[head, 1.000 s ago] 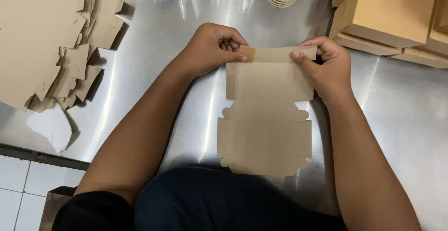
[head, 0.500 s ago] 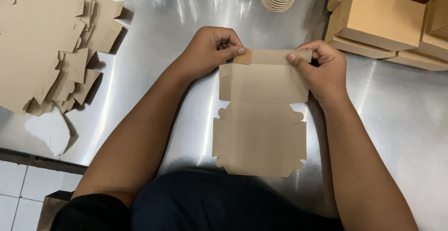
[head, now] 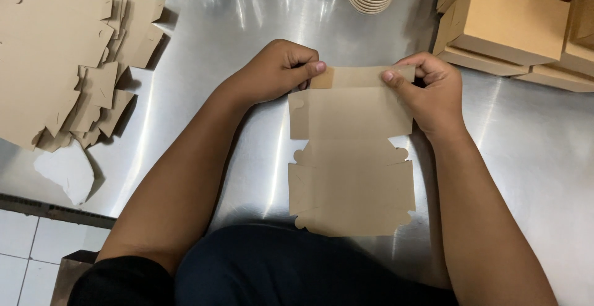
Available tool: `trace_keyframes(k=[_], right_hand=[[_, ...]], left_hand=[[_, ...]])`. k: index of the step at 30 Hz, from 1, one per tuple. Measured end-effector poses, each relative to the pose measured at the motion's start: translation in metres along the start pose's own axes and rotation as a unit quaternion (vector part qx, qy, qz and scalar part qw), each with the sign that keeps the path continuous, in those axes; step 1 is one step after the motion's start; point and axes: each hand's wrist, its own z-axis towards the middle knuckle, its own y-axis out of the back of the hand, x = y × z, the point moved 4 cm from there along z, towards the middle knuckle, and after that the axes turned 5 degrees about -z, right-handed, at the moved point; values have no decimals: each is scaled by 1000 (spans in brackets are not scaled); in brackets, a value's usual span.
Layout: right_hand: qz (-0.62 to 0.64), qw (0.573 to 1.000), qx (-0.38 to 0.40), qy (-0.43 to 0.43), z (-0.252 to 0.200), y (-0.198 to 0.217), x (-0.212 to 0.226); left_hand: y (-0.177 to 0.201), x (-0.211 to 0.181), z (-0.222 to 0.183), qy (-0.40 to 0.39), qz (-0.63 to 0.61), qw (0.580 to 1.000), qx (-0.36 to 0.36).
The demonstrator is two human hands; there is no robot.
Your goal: The person assembles a flat cardboard box blank into a three-dimensional container. They fold the side flaps upward, tuck the locking tabs into their slots, and secure the top flaps to form a finished box.
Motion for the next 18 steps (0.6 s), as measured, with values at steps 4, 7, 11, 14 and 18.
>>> trace_keyframes(k=[4,7,11,14,18], right_hand=[[-6,1000,0,8,2,4,-6],[-14,1000,-5,10,2,4,-7],[-19,1000,1,16,1,0,-1],[-18,1000,3,15,2,1,-6],[-7,1000,-4,11,3,7,-12]], left_hand=[[0,4,2,-11,4,1000,3],[1,3,2,-20,18,1000,11],[-1,-12,-1,-15,14,999,41],[-2,-16,-2,-21,24,999,38],[-4,-5,2,-59,64,996,19]])
